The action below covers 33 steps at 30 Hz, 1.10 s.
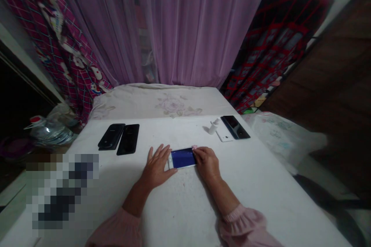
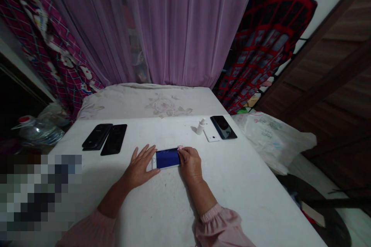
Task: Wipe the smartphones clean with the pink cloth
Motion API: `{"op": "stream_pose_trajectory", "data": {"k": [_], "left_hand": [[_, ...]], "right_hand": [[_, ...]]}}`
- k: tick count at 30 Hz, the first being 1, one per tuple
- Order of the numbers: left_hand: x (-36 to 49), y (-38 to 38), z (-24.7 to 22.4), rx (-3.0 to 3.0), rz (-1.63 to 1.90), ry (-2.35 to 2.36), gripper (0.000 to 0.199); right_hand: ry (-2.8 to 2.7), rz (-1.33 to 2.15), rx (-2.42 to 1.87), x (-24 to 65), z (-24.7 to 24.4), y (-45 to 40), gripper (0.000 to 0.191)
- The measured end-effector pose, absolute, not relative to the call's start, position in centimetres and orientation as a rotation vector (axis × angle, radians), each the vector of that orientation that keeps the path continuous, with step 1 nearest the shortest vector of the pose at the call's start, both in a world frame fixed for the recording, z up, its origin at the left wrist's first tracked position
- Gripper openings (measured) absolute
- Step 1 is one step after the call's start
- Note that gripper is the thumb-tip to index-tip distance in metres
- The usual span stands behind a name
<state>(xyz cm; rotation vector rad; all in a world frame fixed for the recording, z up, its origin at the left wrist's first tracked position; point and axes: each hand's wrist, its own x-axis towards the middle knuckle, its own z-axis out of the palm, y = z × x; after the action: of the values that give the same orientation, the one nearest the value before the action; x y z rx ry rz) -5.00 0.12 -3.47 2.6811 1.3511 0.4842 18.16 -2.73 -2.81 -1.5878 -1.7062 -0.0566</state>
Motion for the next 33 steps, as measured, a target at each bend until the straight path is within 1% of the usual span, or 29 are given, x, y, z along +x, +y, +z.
{"op": "stream_pose_trajectory", "data": {"k": [7,16,20,27,33], "left_hand": [[-5.0,0.0,-3.3,2.693,0.504,1.34,0.066],[-5.2,0.1,-3.7,2.717,0.607,1.313,0.065],[-5.2,0.0,-3.8,2.725,0.601,1.31,0.065],[-5.2,-0.1,-3.7,2.741,0.638,1.318,0.066],[-5.2,-0.1,-3.8,2.751,0.63,1.313,0.066]], "right_hand": [[-1.886,-0.011,-1.545,13.9,-1.7,-2.6,0.018],[-1.887,-0.134,-1.605,19.5,-2.1,-3.5,0.02],[-1.901,-0.151,-1.626,19.3,-2.2,-4.0,0.028],[-2.111,-0.11,-1.62,16.4,-1.7,-6.2,0.04],[-2.188,-0.099,-1.589,16.9,-1.5,-6.8,0.054]]}}
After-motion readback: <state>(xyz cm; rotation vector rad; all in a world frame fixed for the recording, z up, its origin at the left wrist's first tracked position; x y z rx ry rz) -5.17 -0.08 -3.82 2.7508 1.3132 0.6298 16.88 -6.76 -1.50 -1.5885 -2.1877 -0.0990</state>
